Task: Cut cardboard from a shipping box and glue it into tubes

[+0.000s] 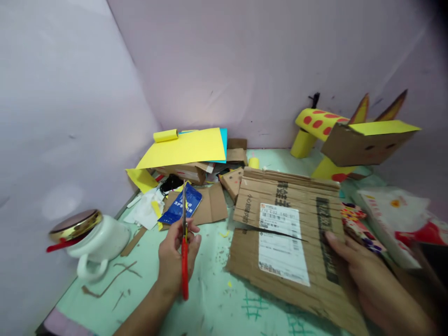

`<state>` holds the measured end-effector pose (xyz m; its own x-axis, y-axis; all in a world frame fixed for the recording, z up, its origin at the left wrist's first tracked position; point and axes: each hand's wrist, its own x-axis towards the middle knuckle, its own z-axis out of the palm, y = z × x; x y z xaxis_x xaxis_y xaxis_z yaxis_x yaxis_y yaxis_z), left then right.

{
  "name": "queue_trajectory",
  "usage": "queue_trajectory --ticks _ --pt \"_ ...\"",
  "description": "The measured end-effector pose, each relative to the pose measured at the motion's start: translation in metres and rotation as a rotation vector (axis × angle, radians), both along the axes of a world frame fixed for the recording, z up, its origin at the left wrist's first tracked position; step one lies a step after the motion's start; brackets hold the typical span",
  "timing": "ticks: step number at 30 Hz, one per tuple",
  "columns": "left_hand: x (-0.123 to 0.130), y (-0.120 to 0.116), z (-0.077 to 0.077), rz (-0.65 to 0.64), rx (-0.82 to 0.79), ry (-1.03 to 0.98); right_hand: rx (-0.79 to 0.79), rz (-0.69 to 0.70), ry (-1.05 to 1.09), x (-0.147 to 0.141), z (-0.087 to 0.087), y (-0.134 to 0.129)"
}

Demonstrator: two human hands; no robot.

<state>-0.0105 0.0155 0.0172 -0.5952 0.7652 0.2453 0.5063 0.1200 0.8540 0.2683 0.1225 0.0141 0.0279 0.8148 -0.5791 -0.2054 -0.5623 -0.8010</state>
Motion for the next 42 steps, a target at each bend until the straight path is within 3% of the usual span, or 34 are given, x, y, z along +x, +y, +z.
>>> queue_trajectory --ticks 6,13,31,42 --pt "-0.004 -0.001 -0.011 0.024 -0.006 0.062 -0.009 -0.021 -0.012 -0.001 -0.005 0.001" --pt "-0.003 -0.001 -0.011 0.032 -0.056 0.148 0.005 -0.054 -0.020 -0.010 0.008 -0.002" --pt "-0.006 0.008 -0.020 0.066 -0.375 0.347 -0.003 -0.043 -0.047 -0.015 0.012 -0.003" --pt "-0.006 0.008 -0.022 0.041 -0.315 0.366 0.046 -0.030 -0.011 -0.011 0.008 -0.004"
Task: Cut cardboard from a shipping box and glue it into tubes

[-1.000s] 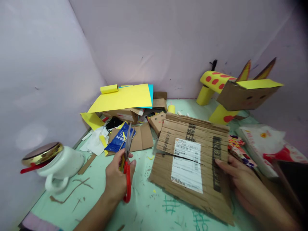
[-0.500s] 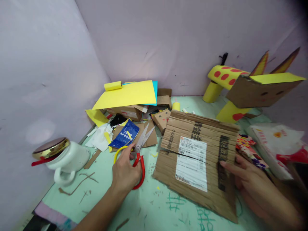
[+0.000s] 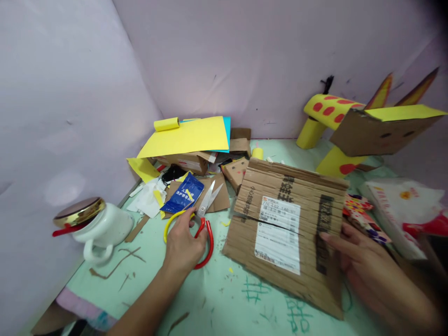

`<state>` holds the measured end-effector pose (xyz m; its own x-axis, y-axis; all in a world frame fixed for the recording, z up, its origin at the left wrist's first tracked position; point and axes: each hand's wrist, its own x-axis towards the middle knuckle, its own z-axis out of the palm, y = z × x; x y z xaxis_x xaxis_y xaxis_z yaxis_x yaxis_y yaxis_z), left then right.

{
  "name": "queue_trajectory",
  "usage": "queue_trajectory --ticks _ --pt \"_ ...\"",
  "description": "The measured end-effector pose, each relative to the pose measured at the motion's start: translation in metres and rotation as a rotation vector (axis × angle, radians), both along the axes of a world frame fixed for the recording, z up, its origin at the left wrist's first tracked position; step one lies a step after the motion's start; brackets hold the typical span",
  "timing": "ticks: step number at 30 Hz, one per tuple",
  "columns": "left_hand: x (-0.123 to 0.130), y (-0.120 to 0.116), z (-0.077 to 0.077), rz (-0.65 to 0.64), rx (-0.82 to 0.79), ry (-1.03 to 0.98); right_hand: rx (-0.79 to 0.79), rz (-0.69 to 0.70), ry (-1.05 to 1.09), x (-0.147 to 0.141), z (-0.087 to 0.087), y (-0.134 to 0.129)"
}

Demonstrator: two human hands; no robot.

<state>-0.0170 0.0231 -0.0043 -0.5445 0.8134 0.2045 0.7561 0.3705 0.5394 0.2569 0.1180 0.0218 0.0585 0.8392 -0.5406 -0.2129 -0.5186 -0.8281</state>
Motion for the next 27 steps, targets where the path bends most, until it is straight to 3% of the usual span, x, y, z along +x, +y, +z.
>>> queue_trajectory --ticks 10,27 --pt "0.001 0.001 0.001 -0.041 0.031 0.178 0.032 0.029 0.007 0.002 0.000 -0.002" --pt "-0.001 -0.001 0.013 -0.011 -0.161 0.300 0.034 0.012 0.035 -0.004 0.003 -0.002"
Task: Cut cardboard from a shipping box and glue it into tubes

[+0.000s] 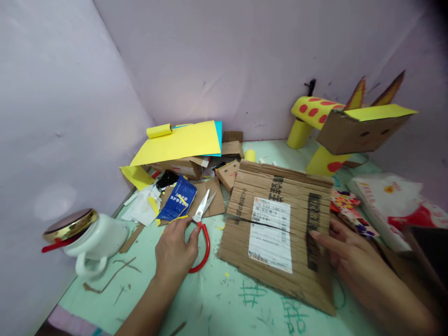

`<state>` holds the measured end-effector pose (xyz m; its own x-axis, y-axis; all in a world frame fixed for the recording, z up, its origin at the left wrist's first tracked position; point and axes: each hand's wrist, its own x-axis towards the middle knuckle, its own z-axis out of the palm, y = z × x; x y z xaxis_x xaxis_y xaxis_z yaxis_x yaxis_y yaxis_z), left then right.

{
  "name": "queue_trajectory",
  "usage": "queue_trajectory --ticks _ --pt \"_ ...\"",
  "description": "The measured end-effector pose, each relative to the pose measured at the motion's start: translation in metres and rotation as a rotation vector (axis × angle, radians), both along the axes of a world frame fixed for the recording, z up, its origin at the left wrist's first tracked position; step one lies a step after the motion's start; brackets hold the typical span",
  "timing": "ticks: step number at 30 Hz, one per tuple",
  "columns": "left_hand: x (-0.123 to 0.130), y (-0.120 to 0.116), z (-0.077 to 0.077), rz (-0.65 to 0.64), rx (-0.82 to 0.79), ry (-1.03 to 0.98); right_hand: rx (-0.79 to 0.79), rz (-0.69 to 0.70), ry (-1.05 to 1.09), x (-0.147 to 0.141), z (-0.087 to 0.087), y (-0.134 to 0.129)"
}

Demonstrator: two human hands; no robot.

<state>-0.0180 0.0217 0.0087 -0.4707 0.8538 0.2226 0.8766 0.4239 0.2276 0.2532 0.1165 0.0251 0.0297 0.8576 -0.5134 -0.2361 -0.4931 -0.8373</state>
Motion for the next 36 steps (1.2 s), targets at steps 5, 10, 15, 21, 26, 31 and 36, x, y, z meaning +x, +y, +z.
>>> queue_trajectory --ticks 5,10,15,21,26,31,36 --pt "0.000 0.000 0.000 -0.013 -0.010 0.011 0.015 0.009 -0.015 0.002 -0.002 0.000" --pt "0.000 0.000 -0.001 -0.007 -0.016 0.019 0.014 0.019 -0.014 0.003 -0.004 0.000" --pt "-0.001 0.001 -0.001 -0.007 -0.013 0.027 -0.001 0.013 -0.018 0.003 -0.004 0.001" --pt "-0.003 0.000 0.000 -0.030 -0.016 0.022 -0.020 0.016 -0.019 0.001 0.000 0.001" --pt "-0.002 0.000 0.000 -0.050 -0.036 0.027 0.006 0.029 -0.027 0.004 -0.005 -0.001" --pt "-0.003 0.000 0.001 -0.107 -0.063 0.006 0.007 0.016 -0.062 0.002 -0.005 0.000" --pt "-0.002 -0.010 0.007 -0.123 -0.063 -0.003 0.008 0.035 -0.113 0.006 -0.010 0.001"
